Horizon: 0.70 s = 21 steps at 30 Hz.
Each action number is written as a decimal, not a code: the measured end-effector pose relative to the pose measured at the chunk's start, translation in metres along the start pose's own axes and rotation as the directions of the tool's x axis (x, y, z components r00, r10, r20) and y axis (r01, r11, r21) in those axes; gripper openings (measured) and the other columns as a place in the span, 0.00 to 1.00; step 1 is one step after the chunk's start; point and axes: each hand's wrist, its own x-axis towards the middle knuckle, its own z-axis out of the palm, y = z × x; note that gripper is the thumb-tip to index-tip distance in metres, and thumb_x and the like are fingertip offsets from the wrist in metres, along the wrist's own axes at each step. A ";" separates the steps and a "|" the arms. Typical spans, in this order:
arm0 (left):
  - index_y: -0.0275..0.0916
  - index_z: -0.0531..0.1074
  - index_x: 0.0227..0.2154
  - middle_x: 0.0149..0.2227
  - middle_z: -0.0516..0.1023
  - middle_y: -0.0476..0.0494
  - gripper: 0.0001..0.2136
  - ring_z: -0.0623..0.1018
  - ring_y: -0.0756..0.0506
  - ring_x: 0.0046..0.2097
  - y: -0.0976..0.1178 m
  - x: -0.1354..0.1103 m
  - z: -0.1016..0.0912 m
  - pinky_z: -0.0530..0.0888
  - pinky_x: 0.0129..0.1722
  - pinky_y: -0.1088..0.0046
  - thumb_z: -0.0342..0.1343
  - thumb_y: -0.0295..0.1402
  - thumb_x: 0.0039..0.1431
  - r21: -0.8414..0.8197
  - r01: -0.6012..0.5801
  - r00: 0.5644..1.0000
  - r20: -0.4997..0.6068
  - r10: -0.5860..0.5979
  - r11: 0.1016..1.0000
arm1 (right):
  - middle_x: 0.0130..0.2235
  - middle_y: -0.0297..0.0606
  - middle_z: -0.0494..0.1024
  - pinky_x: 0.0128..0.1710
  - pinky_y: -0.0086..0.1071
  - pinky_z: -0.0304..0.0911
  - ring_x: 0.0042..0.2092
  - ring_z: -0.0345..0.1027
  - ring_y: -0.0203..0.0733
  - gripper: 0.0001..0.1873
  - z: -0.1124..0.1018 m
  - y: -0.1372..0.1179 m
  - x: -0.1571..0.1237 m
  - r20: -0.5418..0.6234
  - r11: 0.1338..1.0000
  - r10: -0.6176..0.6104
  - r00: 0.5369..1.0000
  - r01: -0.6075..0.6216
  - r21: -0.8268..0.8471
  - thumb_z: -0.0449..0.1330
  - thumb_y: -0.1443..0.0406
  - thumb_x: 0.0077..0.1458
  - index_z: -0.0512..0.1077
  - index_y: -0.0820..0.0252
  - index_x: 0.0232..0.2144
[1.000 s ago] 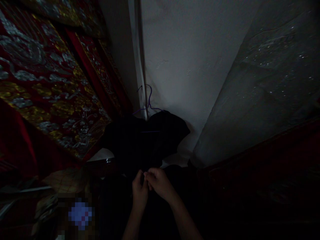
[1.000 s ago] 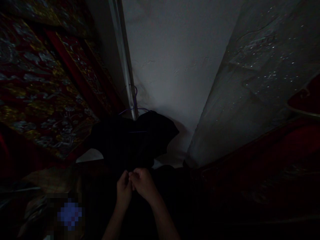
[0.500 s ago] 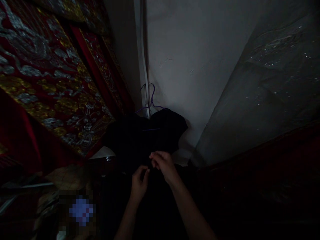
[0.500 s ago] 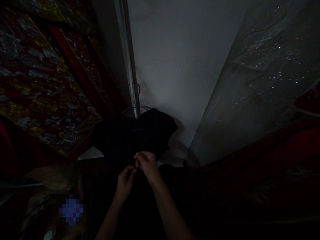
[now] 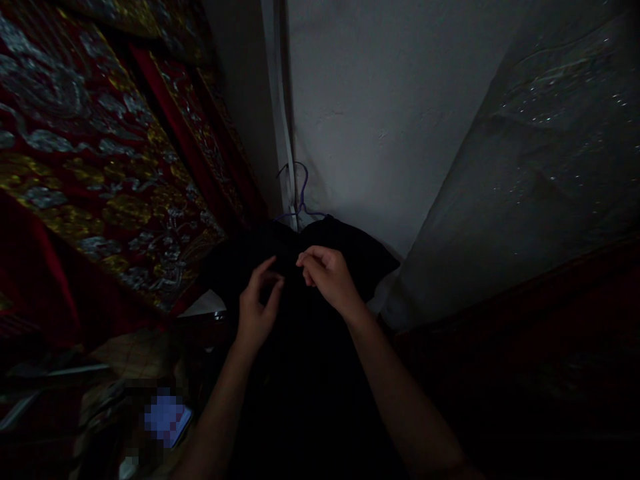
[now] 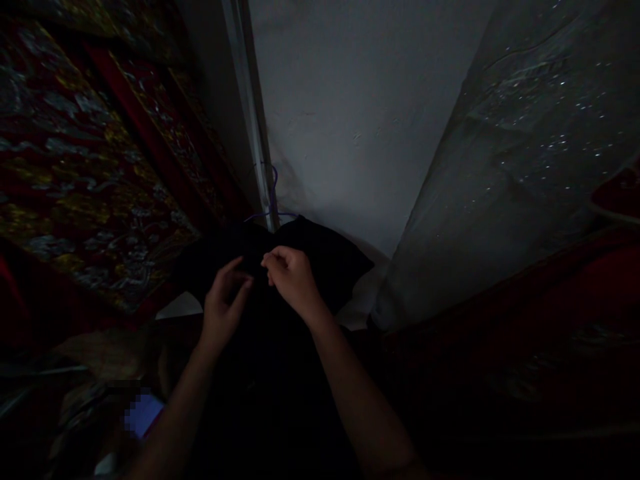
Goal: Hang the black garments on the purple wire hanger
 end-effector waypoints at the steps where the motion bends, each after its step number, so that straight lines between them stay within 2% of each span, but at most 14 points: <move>1: 0.45 0.69 0.59 0.42 0.80 0.46 0.23 0.78 0.46 0.43 0.012 0.012 -0.001 0.71 0.49 0.71 0.58 0.30 0.61 0.060 -0.101 0.995 0.028 0.100 0.993 | 0.16 0.26 0.64 0.21 0.26 0.50 0.19 0.57 0.30 0.12 -0.002 -0.002 0.000 0.003 0.999 -0.020 1.000 0.020 -0.036 0.56 0.59 0.56 0.70 0.59 0.25; 4: 0.42 0.77 0.47 0.41 0.80 0.44 0.11 0.78 0.46 0.44 0.034 0.038 -0.001 0.71 0.47 0.71 0.55 0.32 0.64 0.211 -0.328 0.942 0.141 0.304 0.921 | 0.19 0.27 0.65 0.24 0.27 0.52 0.21 0.58 0.31 0.12 -0.006 -0.008 0.001 0.020 0.987 -0.090 0.996 0.092 -0.130 0.55 0.60 0.57 0.69 0.59 0.25; 6: 0.40 0.78 0.39 0.39 0.80 0.43 0.07 0.78 0.45 0.42 0.041 0.045 0.002 0.72 0.45 0.71 0.54 0.32 0.65 0.272 -0.405 0.913 0.165 0.372 0.873 | 0.21 0.28 0.66 0.25 0.27 0.53 0.23 0.59 0.32 0.12 -0.009 -0.008 0.002 0.018 0.978 -0.111 0.994 0.112 -0.176 0.55 0.60 0.57 0.69 0.59 0.25; 9: 0.39 0.76 0.37 0.36 0.79 0.43 0.06 0.78 0.46 0.39 0.046 0.045 0.006 0.72 0.41 0.71 0.54 0.31 0.65 0.313 -0.473 0.881 0.165 0.444 0.823 | 0.23 0.30 0.66 0.27 0.28 0.53 0.26 0.59 0.33 0.13 -0.012 0.001 -0.001 0.015 0.970 -0.120 0.993 0.121 -0.209 0.55 0.60 0.57 0.67 0.59 0.24; 12: 0.39 0.76 0.36 0.35 0.79 0.43 0.06 0.77 0.46 0.37 0.051 0.041 0.008 0.72 0.40 0.71 0.53 0.31 0.65 0.322 -0.491 0.871 0.153 0.468 0.809 | 0.23 0.29 0.64 0.28 0.28 0.53 0.27 0.58 0.33 0.14 -0.011 0.008 -0.007 -0.001 0.968 -0.148 0.989 0.145 -0.204 0.55 0.60 0.58 0.64 0.58 0.22; 14: 0.39 0.75 0.37 0.35 0.78 0.44 0.06 0.77 0.46 0.38 0.052 0.040 0.008 0.72 0.40 0.71 0.53 0.32 0.65 0.317 -0.463 0.886 0.148 0.439 0.828 | 0.22 0.29 0.63 0.27 0.28 0.53 0.26 0.57 0.33 0.14 -0.009 0.006 -0.010 -0.032 0.972 -0.160 0.987 0.152 -0.177 0.54 0.60 0.59 0.65 0.58 0.22; 18: 0.39 0.76 0.37 0.36 0.79 0.45 0.06 0.78 0.46 0.39 0.053 0.043 0.005 0.72 0.40 0.72 0.55 0.33 0.65 0.284 -0.408 0.907 0.232 0.351 0.868 | 0.22 0.29 0.63 0.27 0.28 0.53 0.26 0.57 0.34 0.12 -0.009 -0.003 -0.009 -0.031 0.980 -0.158 0.987 0.153 -0.125 0.55 0.59 0.59 0.68 0.58 0.25; 21: 0.39 0.76 0.33 0.32 0.78 0.46 0.07 0.77 0.47 0.35 0.054 0.042 0.008 0.71 0.37 0.72 0.55 0.33 0.65 0.301 -0.439 0.897 0.198 0.395 0.847 | 0.23 0.29 0.64 0.27 0.28 0.53 0.26 0.58 0.34 0.12 -0.006 0.010 -0.001 -0.025 0.970 -0.171 0.985 0.164 -0.177 0.55 0.61 0.59 0.66 0.58 0.24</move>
